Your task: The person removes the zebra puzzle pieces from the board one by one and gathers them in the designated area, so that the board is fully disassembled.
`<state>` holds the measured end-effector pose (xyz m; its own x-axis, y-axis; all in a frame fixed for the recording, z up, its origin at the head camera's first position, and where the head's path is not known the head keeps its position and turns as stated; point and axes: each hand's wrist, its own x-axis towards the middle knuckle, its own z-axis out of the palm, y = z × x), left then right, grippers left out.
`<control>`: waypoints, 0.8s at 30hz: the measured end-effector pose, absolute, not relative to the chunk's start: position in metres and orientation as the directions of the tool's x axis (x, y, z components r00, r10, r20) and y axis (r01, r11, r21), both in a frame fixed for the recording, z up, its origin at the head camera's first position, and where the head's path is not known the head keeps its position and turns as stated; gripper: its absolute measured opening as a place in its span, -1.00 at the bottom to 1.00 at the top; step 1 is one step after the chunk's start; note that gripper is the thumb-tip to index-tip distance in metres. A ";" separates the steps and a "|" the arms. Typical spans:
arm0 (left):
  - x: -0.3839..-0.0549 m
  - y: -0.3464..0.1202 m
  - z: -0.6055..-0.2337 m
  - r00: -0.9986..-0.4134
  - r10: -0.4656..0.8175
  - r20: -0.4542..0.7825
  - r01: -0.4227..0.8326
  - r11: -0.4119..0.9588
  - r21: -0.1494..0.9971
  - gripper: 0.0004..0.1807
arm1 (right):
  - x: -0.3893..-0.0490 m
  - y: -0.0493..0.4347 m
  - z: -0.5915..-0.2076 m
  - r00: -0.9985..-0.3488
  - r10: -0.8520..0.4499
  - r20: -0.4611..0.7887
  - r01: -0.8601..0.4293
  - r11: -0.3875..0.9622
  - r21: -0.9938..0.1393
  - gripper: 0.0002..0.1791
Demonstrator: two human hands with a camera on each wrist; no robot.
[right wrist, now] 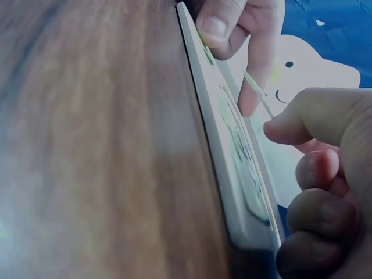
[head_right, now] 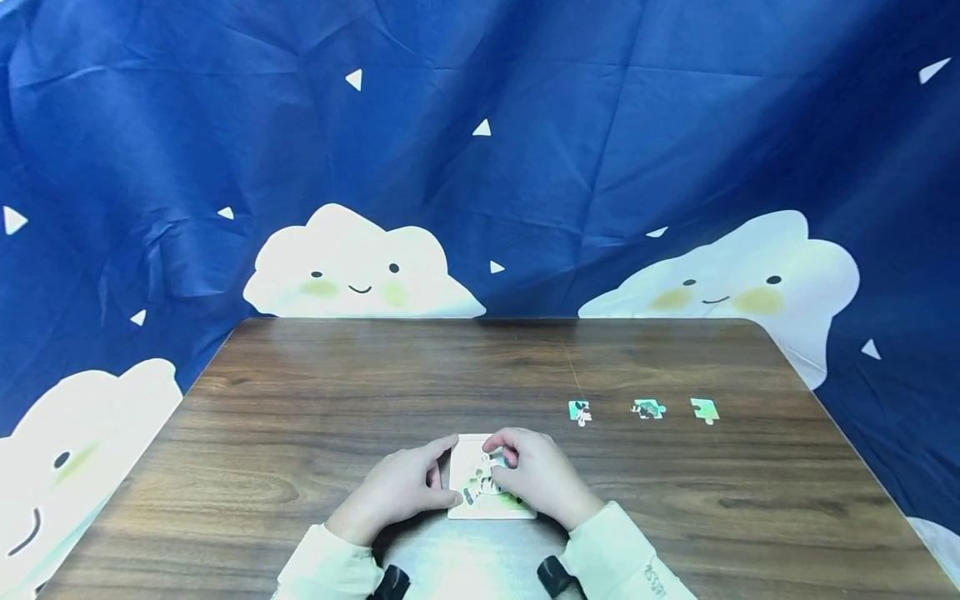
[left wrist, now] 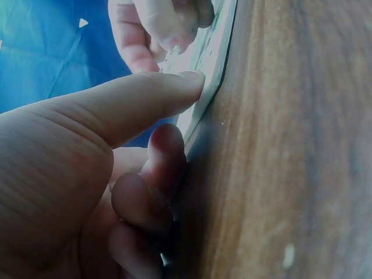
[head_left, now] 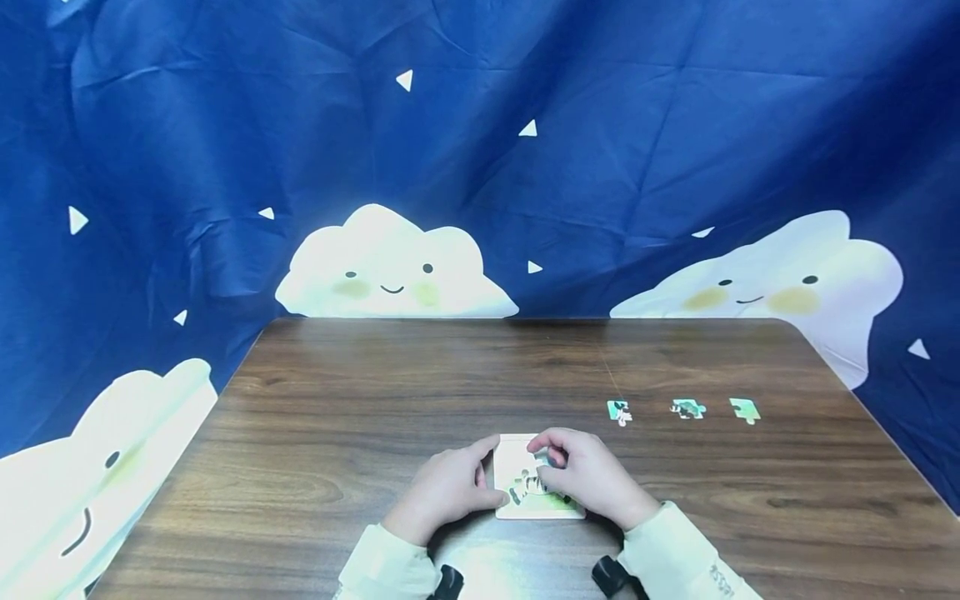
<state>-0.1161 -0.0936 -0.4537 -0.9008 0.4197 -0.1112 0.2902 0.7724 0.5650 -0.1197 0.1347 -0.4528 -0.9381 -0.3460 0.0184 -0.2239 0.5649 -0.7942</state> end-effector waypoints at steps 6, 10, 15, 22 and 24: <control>-0.116 -0.093 -0.454 -0.902 0.416 -0.113 0.283 0.769 0.573 -0.09 | -0.120 0.148 -0.460 -0.950 -0.311 0.037 -0.219 0.577 -0.787 -0.70; -0.116 -0.092 -0.454 -0.902 0.415 -0.116 0.281 0.769 0.574 -0.09 | -0.120 0.159 -0.463 -0.956 -0.287 0.056 -0.223 0.593 -0.774 -0.73; -0.116 -0.093 -0.454 -0.904 0.413 -0.111 0.285 0.775 0.564 -0.09 | -0.121 0.168 -0.465 -0.960 -0.267 0.079 -0.230 0.604 -0.763 -0.73; -0.116 -0.094 -0.454 -0.905 0.412 -0.106 0.286 0.773 0.566 -0.10 | -0.118 0.179 -0.465 -0.963 -0.255 0.082 -0.226 0.610 -0.760 -0.76; -0.116 -0.094 -0.453 -0.904 0.414 -0.104 0.288 0.771 0.568 -0.10 | -0.116 0.183 -0.465 -0.964 -0.252 0.082 -0.225 0.612 -0.758 -0.75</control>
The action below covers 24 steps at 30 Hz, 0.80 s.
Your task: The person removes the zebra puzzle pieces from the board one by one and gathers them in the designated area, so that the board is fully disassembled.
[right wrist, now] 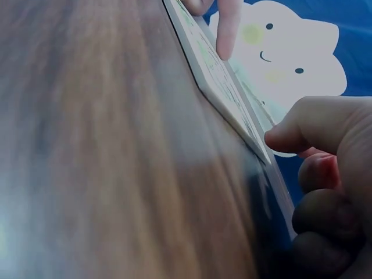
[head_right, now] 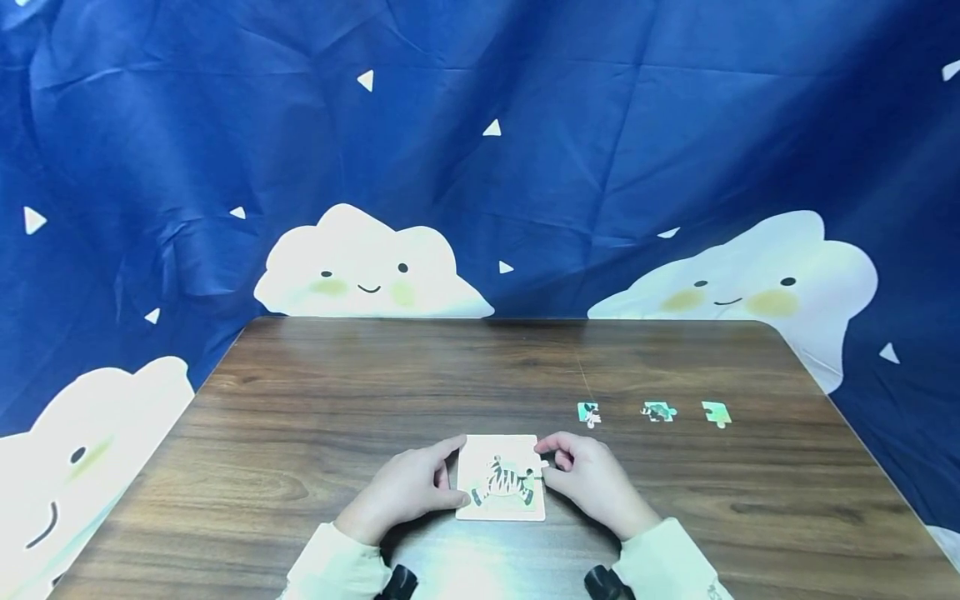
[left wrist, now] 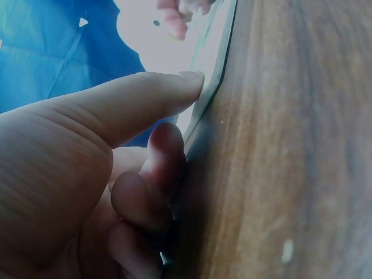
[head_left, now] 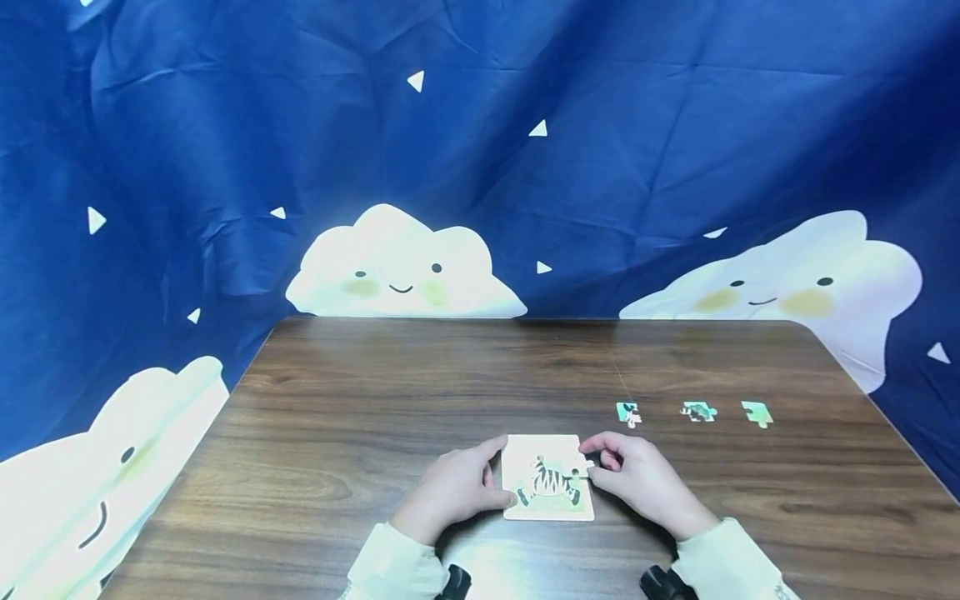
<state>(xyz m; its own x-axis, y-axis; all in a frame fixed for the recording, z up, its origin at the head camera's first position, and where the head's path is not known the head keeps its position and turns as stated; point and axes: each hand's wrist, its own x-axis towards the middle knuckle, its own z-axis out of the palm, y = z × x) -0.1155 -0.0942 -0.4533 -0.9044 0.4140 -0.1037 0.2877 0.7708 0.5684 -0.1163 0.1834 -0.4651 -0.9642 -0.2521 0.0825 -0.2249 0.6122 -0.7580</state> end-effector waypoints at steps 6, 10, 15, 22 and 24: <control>-0.115 -0.094 -0.453 -0.905 0.411 -0.105 0.287 0.774 0.564 -0.10 | -0.112 0.196 -0.463 -0.966 -0.244 0.084 -0.222 0.621 -0.751 -0.73; -0.115 -0.094 -0.453 -0.908 0.406 -0.107 0.281 0.777 0.563 -0.10 | -0.112 0.205 -0.464 -0.968 -0.238 0.081 -0.216 0.622 -0.753 -0.74; -0.114 -0.095 -0.452 -0.908 0.405 -0.107 0.278 0.775 0.568 -0.10 | -0.112 0.216 -0.464 -0.968 -0.237 0.080 -0.217 0.633 -0.743 -0.75; -0.115 -0.095 -0.453 -0.906 0.410 -0.108 0.279 0.768 0.576 -0.11 | -0.111 0.229 -0.459 -0.974 -0.222 0.044 -0.182 0.653 -0.735 -0.77; -0.115 -0.095 -0.453 -0.905 0.411 -0.109 0.278 0.766 0.579 -0.11 | -0.111 0.233 -0.458 -0.975 -0.218 0.038 -0.177 0.666 -0.725 -0.76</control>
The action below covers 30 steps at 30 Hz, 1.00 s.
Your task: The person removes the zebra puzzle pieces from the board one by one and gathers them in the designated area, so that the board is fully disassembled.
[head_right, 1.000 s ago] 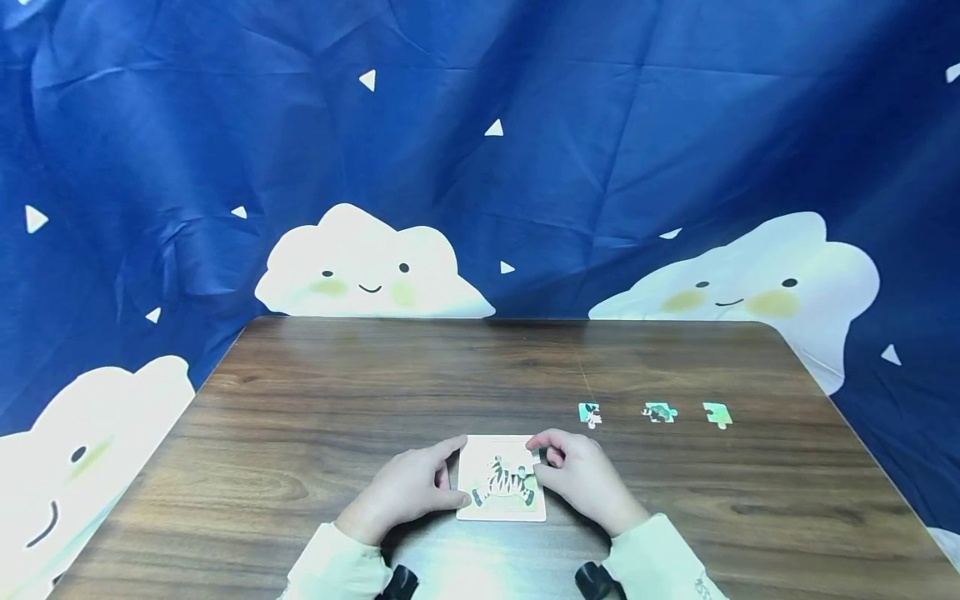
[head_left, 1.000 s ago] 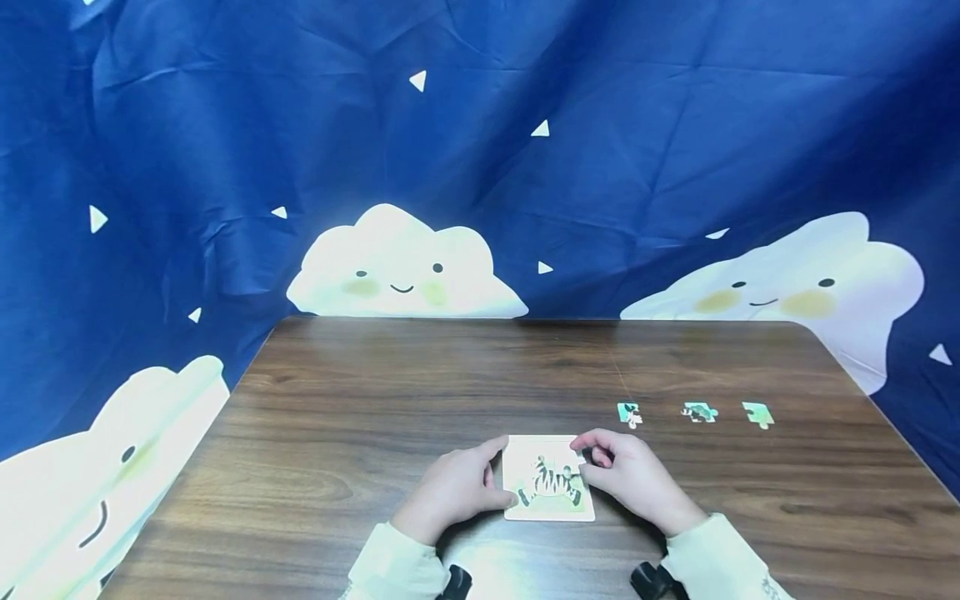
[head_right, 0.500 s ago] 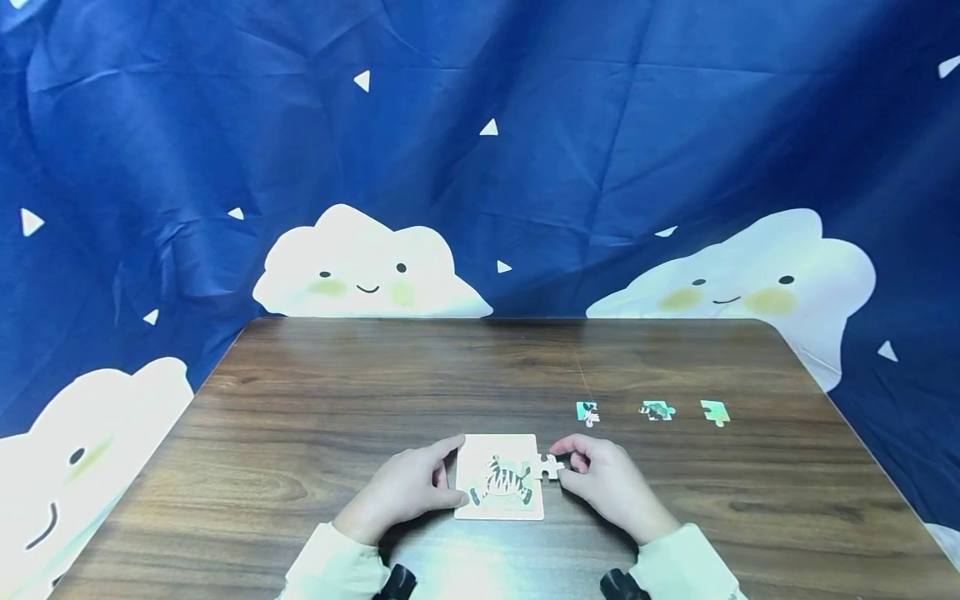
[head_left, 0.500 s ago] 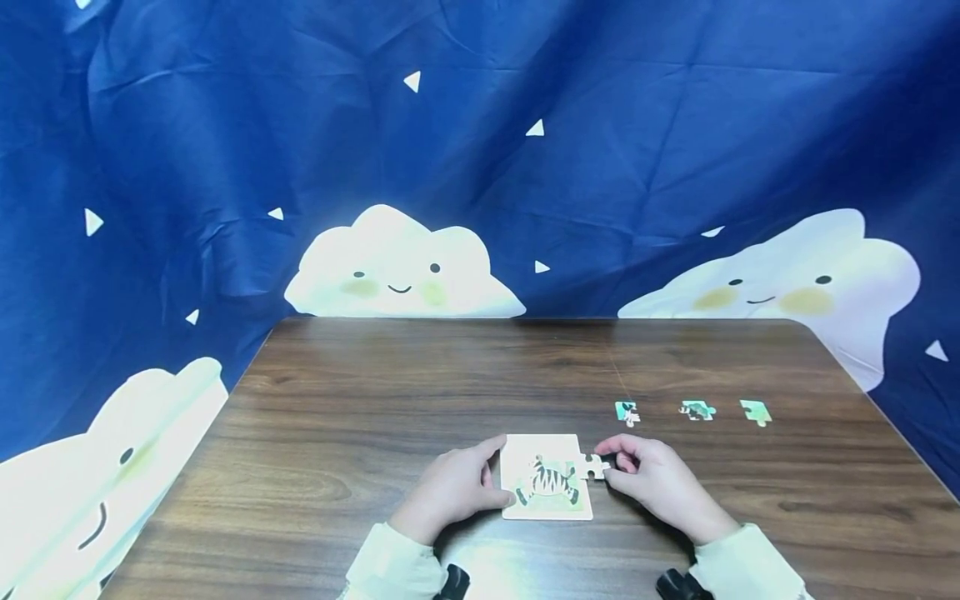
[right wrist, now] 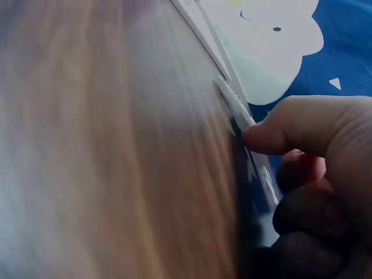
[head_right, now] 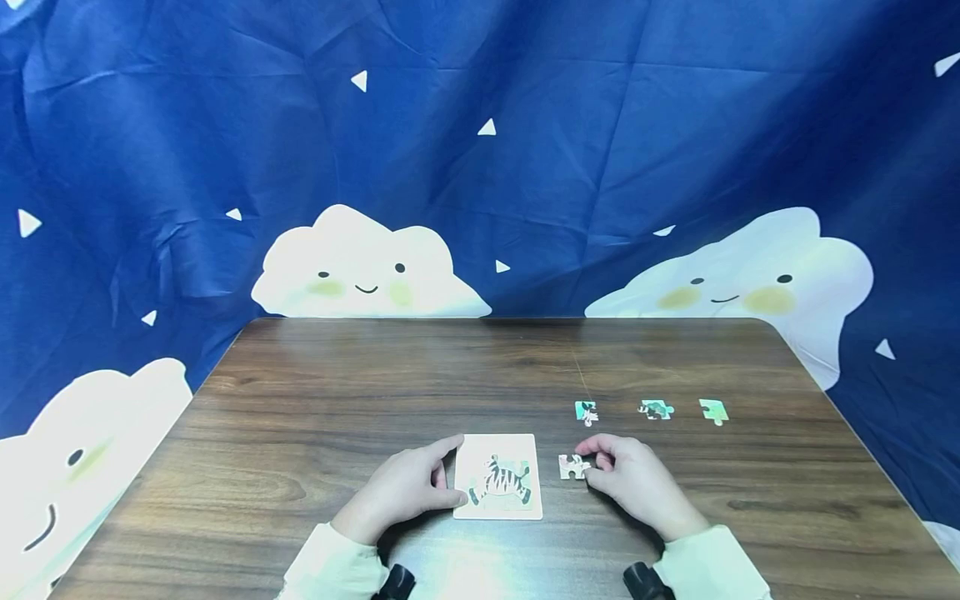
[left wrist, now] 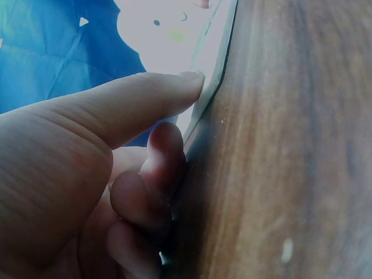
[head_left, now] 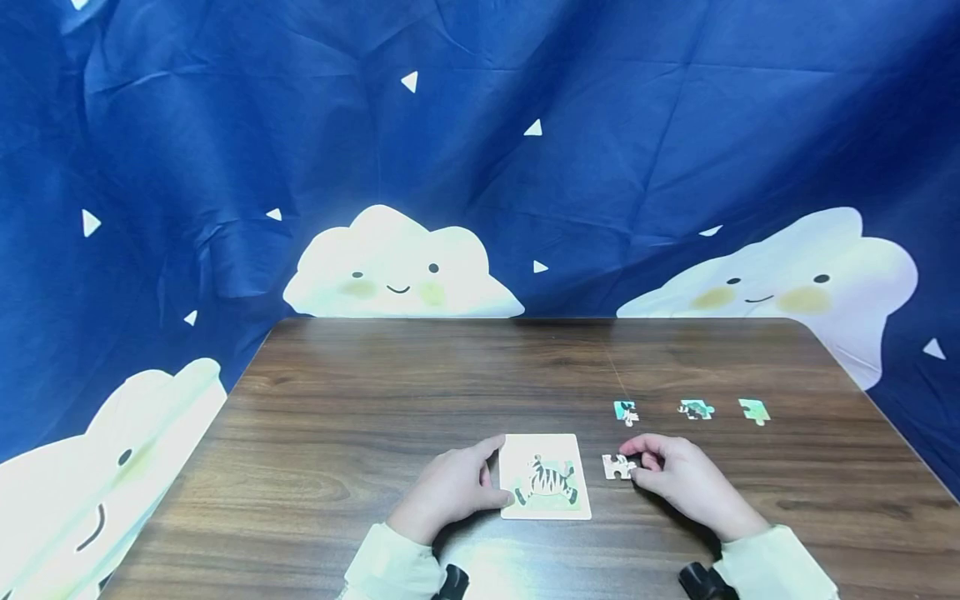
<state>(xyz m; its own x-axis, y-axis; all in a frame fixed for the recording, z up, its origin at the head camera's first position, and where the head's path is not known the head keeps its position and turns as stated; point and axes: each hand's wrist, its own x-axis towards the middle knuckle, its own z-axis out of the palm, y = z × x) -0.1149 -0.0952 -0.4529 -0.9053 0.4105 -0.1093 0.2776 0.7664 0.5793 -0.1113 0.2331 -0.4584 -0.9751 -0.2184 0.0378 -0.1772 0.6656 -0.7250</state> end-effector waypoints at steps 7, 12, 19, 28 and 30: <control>-0.115 -0.095 -0.451 -0.906 0.409 -0.110 0.274 0.765 0.583 -0.11 | -0.115 0.247 -0.456 -0.975 -0.222 -0.010 -0.150 0.692 -0.706 -0.75; -0.115 -0.095 -0.451 -0.906 0.409 -0.109 0.275 0.765 0.583 -0.11 | -0.117 0.255 -0.455 -0.976 -0.216 -0.031 -0.133 0.700 -0.702 -0.75; -0.116 -0.096 -0.453 -0.904 0.413 -0.107 0.281 0.765 0.579 -0.11 | -0.118 0.262 -0.455 -0.974 -0.222 -0.046 -0.126 0.696 -0.707 -0.73; -0.116 -0.095 -0.453 -0.904 0.414 -0.102 0.284 0.763 0.581 -0.11 | -0.119 0.269 -0.454 -0.972 -0.222 -0.072 -0.105 0.695 -0.712 -0.70; -0.116 -0.095 -0.453 -0.905 0.414 -0.100 0.286 0.764 0.578 -0.11 | -0.119 0.269 -0.454 -0.972 -0.223 -0.076 -0.104 0.696 -0.711 -0.70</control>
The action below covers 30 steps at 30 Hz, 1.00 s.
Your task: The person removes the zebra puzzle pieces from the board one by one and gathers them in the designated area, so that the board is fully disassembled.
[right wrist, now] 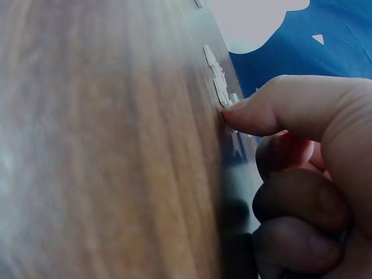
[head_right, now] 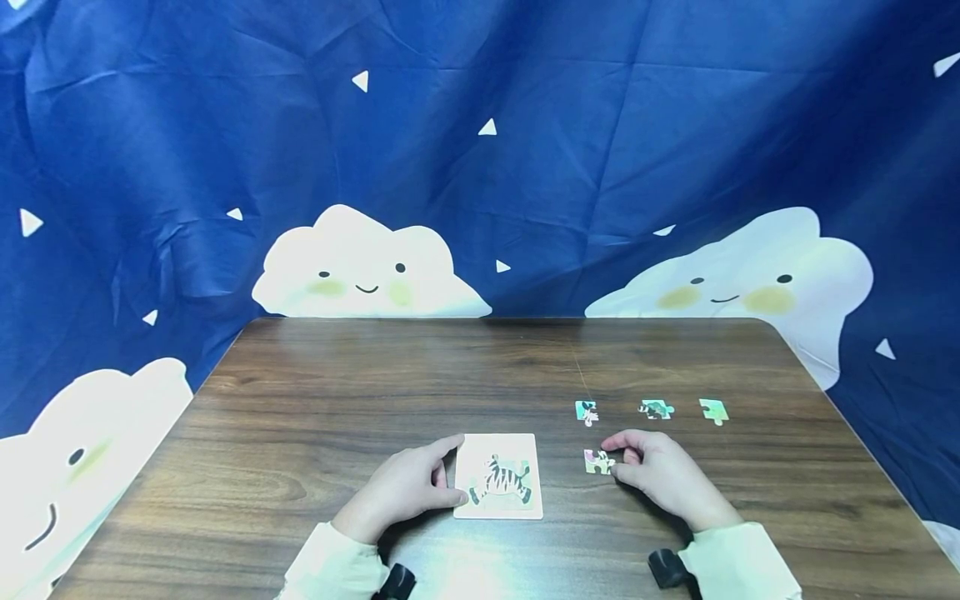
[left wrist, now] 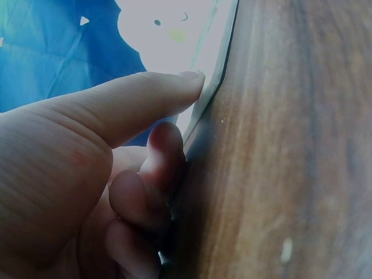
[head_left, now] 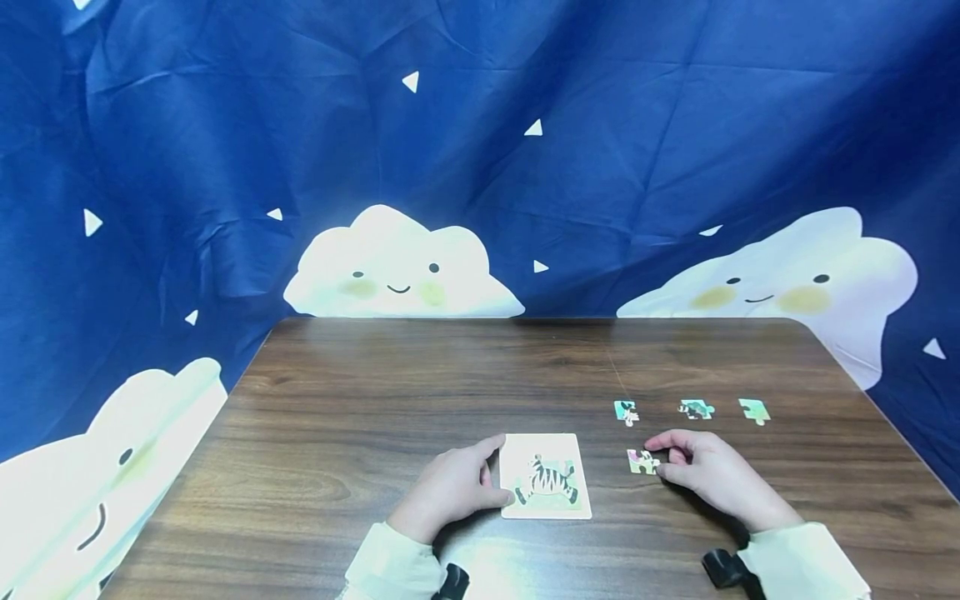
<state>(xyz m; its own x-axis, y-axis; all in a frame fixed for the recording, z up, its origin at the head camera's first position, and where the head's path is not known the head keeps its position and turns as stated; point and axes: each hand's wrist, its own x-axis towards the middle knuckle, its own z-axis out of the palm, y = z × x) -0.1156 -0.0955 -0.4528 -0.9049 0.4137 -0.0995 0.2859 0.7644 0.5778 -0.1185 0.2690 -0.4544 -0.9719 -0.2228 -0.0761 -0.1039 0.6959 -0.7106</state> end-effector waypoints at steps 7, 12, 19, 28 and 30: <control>-0.115 -0.094 -0.453 -0.903 0.417 -0.104 0.285 0.762 0.581 -0.10 | -0.116 0.268 -0.454 -0.975 -0.222 -0.030 -0.133 0.682 -0.719 -0.72; -0.116 -0.094 -0.454 -0.902 0.416 -0.116 0.277 0.764 0.583 -0.10 | -0.118 0.259 -0.451 -0.981 -0.196 0.006 -0.139 0.674 -0.726 -0.77; -0.115 -0.095 -0.452 -0.903 0.411 -0.125 0.268 0.766 0.584 -0.09 | -0.117 0.235 -0.444 -0.979 -0.194 0.060 -0.173 0.638 -0.750 -0.84; -0.115 -0.094 -0.450 -0.905 0.406 -0.129 0.261 0.769 0.584 -0.08 | -0.115 0.198 -0.443 -0.977 -0.203 0.073 -0.184 0.607 -0.773 -0.87; -0.115 -0.094 -0.451 -0.904 0.407 -0.128 0.262 0.766 0.587 -0.08 | -0.115 0.192 -0.444 -0.975 -0.210 0.074 -0.190 0.605 -0.773 -0.87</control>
